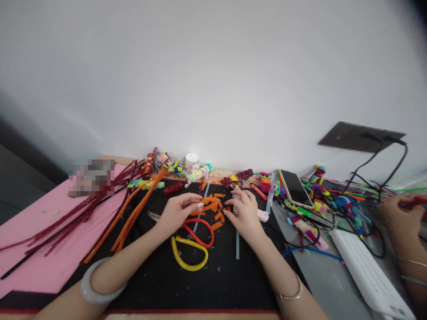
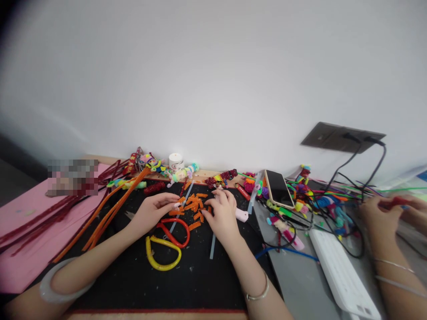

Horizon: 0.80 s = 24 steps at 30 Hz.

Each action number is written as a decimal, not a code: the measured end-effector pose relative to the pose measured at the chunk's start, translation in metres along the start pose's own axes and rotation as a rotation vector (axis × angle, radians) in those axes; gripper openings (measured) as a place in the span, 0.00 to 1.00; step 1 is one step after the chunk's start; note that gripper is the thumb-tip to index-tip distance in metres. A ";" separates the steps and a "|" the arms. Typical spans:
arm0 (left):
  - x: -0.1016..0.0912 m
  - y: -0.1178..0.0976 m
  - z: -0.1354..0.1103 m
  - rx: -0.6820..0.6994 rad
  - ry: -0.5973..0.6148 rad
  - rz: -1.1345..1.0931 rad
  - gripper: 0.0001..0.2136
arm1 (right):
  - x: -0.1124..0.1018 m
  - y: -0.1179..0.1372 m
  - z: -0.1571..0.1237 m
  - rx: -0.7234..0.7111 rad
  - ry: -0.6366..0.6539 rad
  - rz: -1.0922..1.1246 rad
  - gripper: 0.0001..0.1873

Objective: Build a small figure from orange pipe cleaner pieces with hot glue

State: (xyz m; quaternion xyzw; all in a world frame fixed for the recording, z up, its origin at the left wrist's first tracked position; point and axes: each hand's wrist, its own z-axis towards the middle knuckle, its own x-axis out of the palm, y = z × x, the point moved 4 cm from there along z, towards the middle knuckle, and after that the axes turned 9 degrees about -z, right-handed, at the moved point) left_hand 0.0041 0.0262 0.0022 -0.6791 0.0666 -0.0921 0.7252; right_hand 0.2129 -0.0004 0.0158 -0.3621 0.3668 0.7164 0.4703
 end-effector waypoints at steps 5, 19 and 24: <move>-0.001 0.000 0.000 0.028 -0.005 0.055 0.12 | 0.003 0.008 0.000 -0.085 0.083 0.050 0.04; 0.014 -0.004 -0.008 -0.166 0.023 -0.214 0.15 | 0.003 0.023 -0.002 0.322 0.114 0.933 0.09; 0.023 -0.003 -0.012 -0.178 0.070 -0.197 0.11 | 0.010 0.034 -0.008 0.370 0.180 1.076 0.08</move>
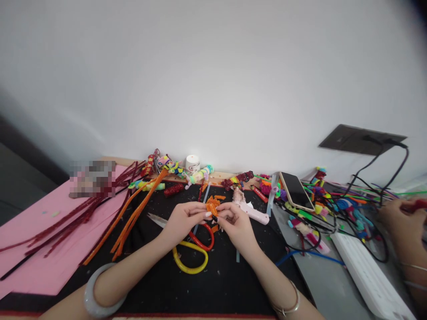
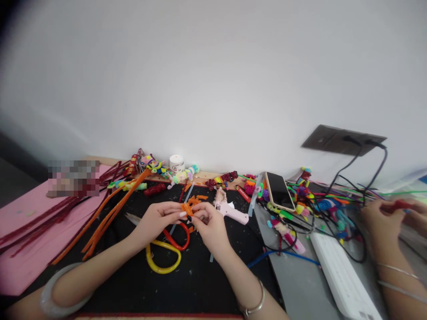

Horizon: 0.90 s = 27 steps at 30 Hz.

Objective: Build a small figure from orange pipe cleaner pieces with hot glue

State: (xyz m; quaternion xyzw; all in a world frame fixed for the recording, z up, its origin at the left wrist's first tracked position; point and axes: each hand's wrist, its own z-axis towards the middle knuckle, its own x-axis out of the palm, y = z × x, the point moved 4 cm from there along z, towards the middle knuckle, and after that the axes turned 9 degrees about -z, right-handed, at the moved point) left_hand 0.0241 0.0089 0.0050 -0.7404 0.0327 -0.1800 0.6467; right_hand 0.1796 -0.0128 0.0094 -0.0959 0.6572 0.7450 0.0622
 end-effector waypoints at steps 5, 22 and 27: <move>0.002 -0.004 -0.002 0.037 0.013 0.078 0.04 | 0.003 -0.008 -0.001 0.078 0.039 0.050 0.05; 0.005 0.001 -0.001 -0.022 0.131 0.124 0.09 | 0.002 -0.011 0.003 0.210 0.124 0.156 0.11; 0.005 0.000 -0.002 -0.022 0.128 0.128 0.11 | 0.001 -0.007 0.002 0.187 0.133 0.204 0.10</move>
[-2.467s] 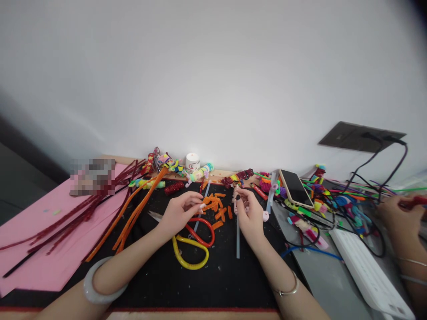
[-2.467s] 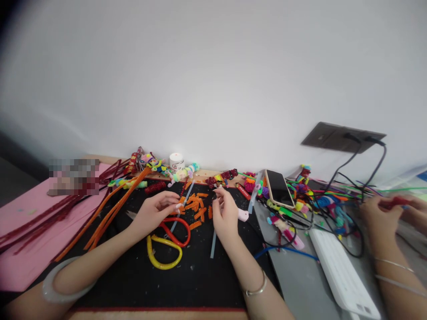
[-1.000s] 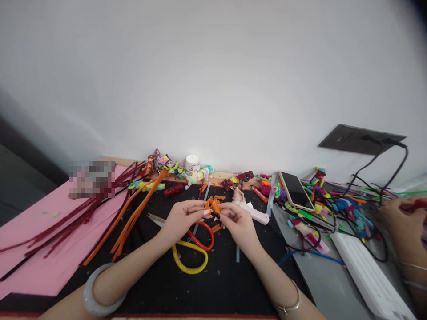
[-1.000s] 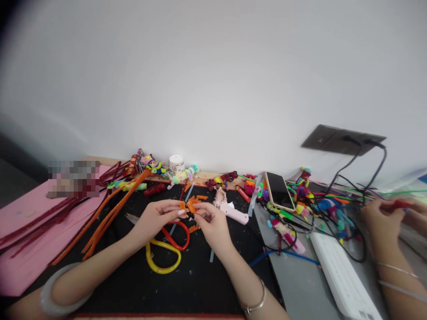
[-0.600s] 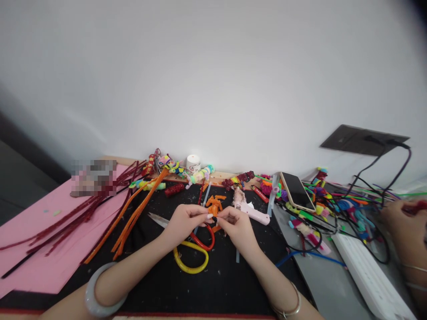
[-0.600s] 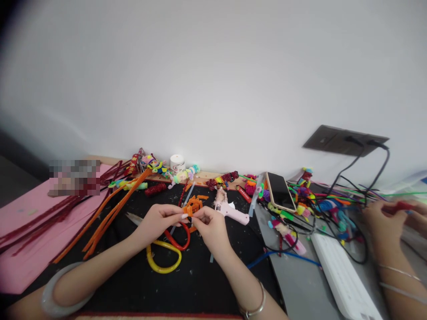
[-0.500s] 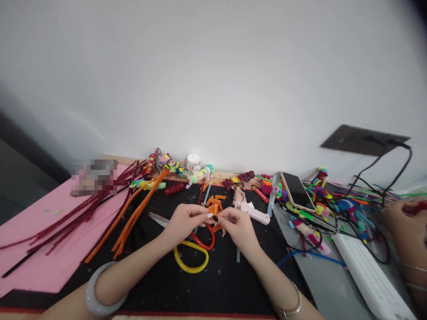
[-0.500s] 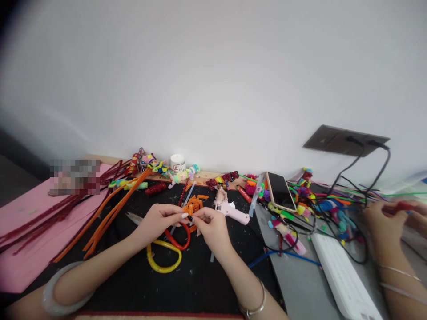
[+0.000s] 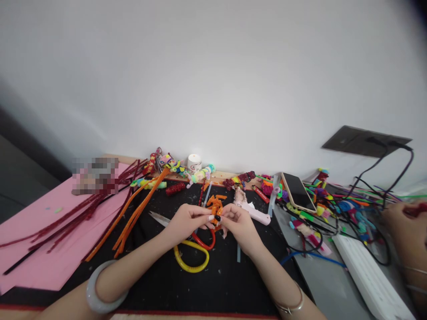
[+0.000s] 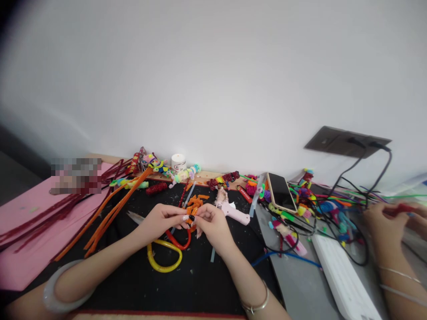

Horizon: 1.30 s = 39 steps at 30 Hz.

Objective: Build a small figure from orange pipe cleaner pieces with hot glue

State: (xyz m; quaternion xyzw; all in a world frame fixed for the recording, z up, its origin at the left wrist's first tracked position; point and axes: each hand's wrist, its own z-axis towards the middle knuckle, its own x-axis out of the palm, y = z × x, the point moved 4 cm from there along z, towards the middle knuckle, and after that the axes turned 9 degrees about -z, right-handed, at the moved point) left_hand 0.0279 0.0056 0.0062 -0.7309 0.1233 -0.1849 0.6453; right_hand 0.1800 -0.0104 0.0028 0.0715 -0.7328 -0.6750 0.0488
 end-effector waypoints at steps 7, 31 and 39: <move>0.002 0.000 0.001 -0.007 0.015 0.003 0.10 | 0.002 -0.002 -0.001 -0.014 -0.003 -0.001 0.10; 0.000 -0.008 -0.004 0.206 0.044 0.251 0.04 | 0.003 0.000 -0.005 -0.116 -0.087 -0.355 0.08; -0.021 -0.022 -0.002 0.221 -0.160 0.142 0.08 | 0.002 0.019 -0.017 -0.406 -0.216 -0.793 0.07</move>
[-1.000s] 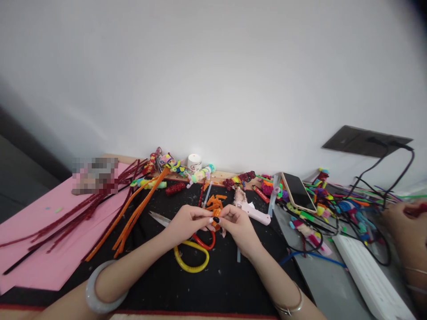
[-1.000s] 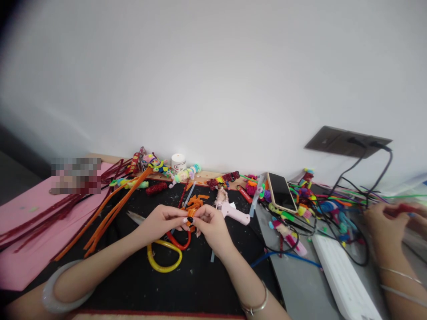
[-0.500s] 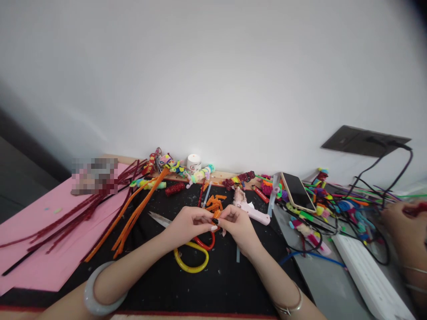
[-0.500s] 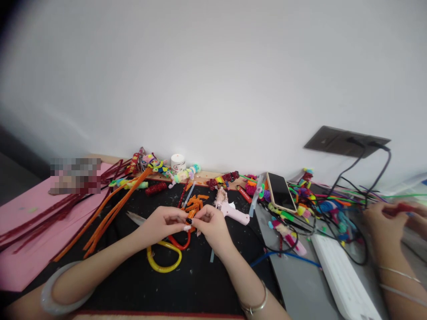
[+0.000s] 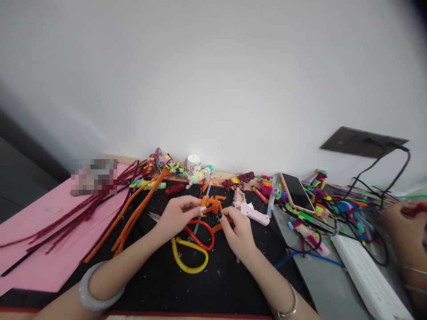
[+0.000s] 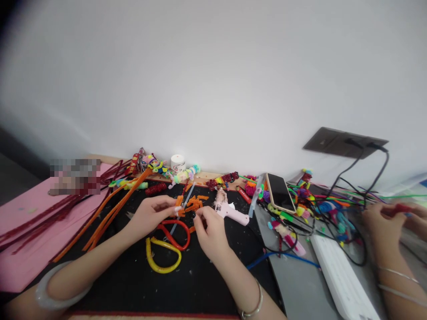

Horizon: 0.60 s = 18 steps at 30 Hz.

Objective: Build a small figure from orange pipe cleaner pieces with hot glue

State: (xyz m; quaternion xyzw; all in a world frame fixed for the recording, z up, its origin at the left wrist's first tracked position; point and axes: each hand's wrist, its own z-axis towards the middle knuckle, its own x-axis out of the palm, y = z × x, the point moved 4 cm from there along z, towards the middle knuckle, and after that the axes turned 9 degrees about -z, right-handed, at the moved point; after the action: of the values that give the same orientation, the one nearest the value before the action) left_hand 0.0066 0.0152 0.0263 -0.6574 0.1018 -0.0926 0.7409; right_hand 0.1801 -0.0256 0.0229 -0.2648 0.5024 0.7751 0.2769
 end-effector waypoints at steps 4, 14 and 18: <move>-0.022 0.001 0.006 0.053 -0.250 -0.017 0.10 | 0.010 0.023 -0.007 -0.192 0.147 -0.146 0.03; -0.036 0.009 0.012 0.094 -0.356 0.004 0.10 | 0.040 0.043 -0.026 -0.204 0.394 -0.502 0.19; -0.041 0.013 0.015 0.079 -0.379 -0.070 0.12 | 0.036 0.041 -0.023 -0.181 0.417 -0.493 0.22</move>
State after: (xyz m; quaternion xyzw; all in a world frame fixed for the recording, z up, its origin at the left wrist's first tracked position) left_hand -0.0284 0.0424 0.0162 -0.6364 -0.0660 0.0033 0.7685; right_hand 0.1289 -0.0554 0.0158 -0.5550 0.3981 0.6554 0.3224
